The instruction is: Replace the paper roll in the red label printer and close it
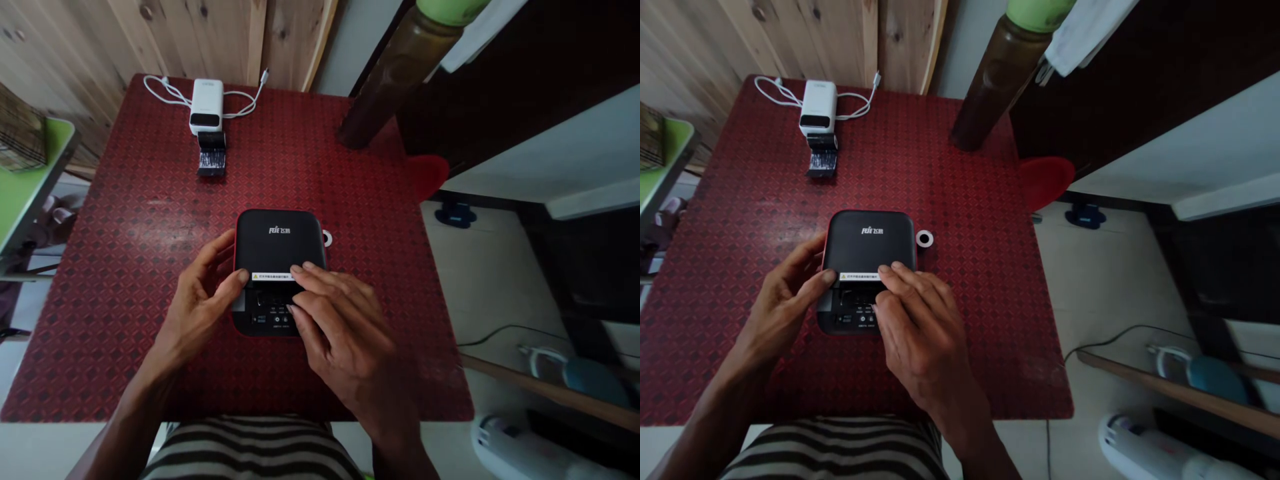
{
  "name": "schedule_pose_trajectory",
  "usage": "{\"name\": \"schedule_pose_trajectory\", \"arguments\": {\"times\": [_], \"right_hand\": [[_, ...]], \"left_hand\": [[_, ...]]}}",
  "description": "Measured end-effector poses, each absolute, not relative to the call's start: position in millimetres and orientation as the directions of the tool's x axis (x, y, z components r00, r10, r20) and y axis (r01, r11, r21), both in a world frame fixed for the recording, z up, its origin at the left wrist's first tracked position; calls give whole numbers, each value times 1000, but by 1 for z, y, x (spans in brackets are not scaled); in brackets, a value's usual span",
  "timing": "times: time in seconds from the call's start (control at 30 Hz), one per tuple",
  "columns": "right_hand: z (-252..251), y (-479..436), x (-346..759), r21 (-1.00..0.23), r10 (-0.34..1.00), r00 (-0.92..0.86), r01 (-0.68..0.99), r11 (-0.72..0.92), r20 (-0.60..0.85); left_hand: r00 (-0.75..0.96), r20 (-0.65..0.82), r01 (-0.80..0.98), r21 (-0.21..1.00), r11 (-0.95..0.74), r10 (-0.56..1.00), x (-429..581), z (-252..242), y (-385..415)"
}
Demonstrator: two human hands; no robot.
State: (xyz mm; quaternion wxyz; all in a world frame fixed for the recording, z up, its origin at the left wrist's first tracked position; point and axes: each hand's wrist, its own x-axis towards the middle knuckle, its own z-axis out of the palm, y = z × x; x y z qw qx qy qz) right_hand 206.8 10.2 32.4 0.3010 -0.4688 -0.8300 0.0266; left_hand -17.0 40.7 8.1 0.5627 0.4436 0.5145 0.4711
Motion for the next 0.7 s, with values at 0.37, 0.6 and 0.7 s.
{"name": "schedule_pose_trajectory", "arguments": {"times": [0.37,0.6,0.7], "right_hand": [[37,10,206,-378,822,-370,754,538,433],[19,-13,220,-539,854,-118,730,420,506],[1,-28,225,-631,896,-5,708,316,444]], "left_hand": [[21,-171,-41,984,172,985,-19,6,40],[9,-242,-61,968,242,970,-25,1,19],[38,-246,-86,965,248,969,-27,2,11]]}}
